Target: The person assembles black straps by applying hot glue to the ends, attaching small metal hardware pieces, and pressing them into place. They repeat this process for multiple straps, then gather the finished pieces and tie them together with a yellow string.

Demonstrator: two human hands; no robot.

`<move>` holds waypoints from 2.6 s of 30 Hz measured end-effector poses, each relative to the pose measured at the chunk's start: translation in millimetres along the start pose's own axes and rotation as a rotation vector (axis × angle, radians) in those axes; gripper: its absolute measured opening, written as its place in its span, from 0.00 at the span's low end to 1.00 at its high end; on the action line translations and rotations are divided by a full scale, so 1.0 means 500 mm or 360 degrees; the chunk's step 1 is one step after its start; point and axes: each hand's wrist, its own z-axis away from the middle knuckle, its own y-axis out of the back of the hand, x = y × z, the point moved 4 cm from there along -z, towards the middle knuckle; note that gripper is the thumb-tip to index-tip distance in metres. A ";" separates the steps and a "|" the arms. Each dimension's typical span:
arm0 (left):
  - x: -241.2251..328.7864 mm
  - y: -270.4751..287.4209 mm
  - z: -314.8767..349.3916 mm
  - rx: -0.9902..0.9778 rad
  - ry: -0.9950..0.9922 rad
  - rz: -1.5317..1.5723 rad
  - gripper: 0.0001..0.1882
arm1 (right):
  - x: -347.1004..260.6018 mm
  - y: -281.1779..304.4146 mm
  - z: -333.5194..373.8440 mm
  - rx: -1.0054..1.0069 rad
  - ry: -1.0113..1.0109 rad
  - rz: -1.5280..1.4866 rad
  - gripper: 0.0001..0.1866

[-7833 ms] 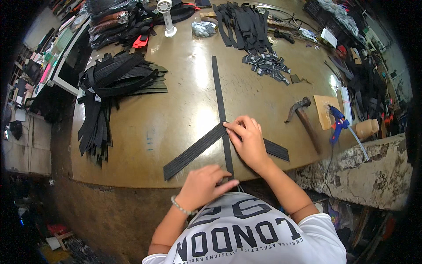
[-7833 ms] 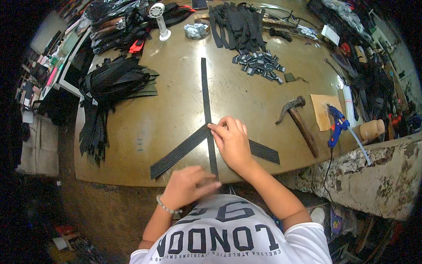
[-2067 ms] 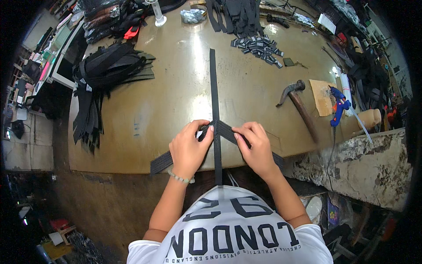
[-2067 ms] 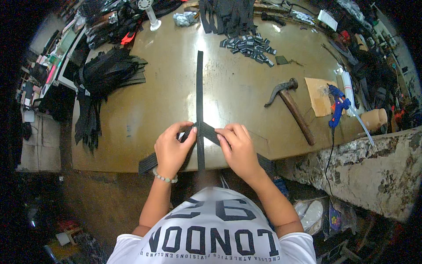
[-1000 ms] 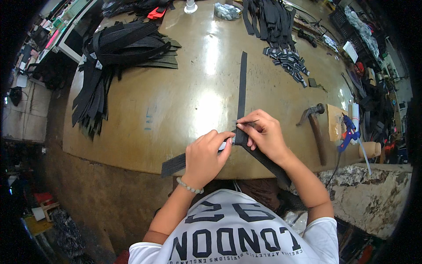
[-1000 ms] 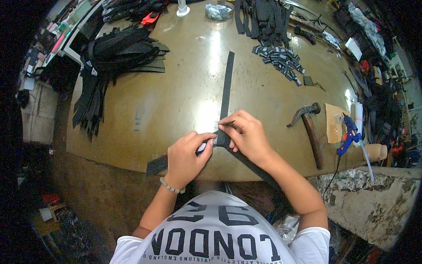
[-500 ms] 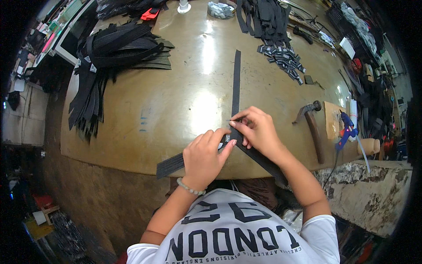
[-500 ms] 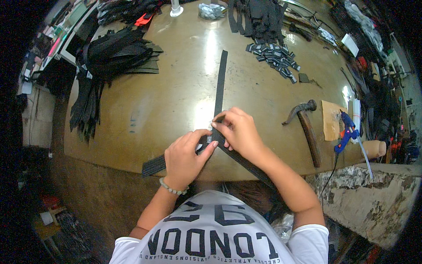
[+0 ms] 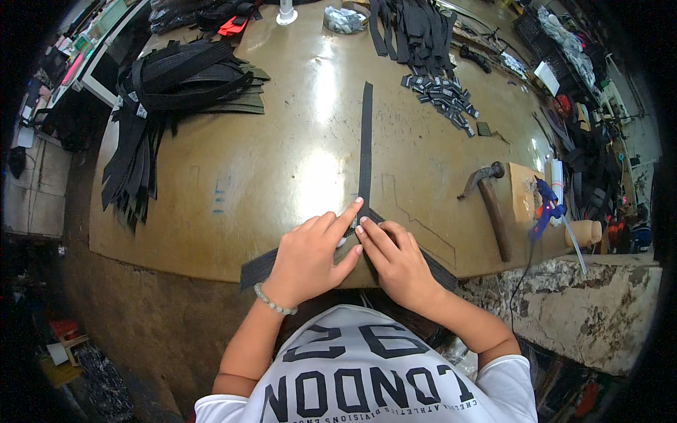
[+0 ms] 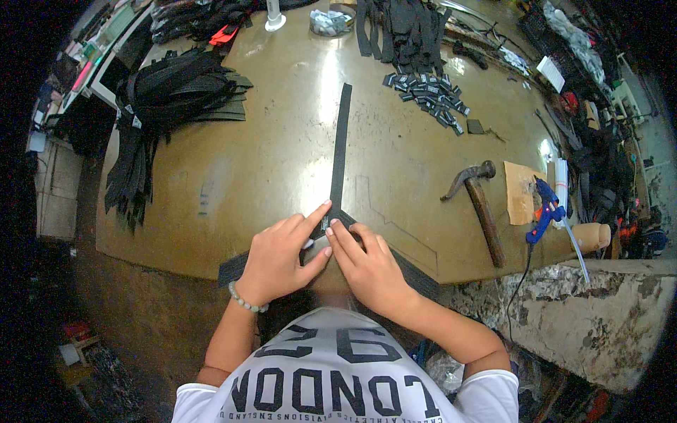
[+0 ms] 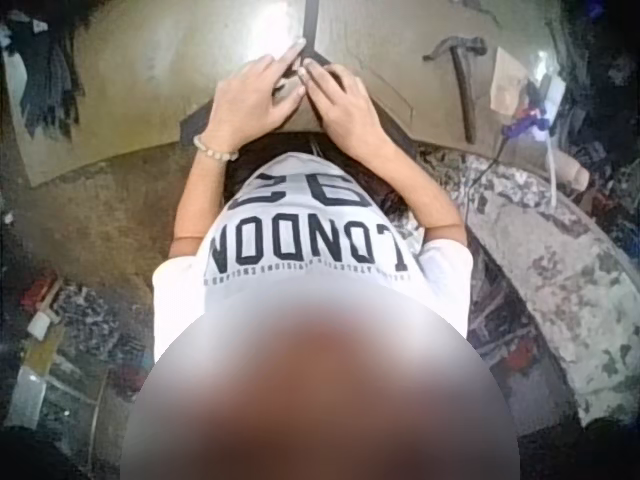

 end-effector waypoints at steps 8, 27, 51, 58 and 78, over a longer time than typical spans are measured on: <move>-0.015 -0.007 0.028 0.0293 0.0263 -0.0101 0.14 | 0.208 0.120 0.112 0.0913 -0.1036 0.0457 0.25; -0.024 0.000 0.032 0.0077 0.0244 0.0207 0.20 | 0.004 0.114 0.048 0.0455 -0.0426 -0.0537 0.15; 0.051 -0.072 0.002 0.0057 0.0832 0.1163 0.11 | 0.102 -0.016 -0.105 0.0310 -0.0501 -0.2084 0.17; 0.077 0.035 -0.005 0.0271 0.0142 -0.0040 0.09 | 0.118 -0.010 -0.055 -0.0079 -0.0448 -0.1646 0.20; -0.001 -0.038 -0.045 0.0368 0.0246 0.0046 0.08 | 0.086 -0.017 -0.086 0.0516 -0.0260 -0.1028 0.26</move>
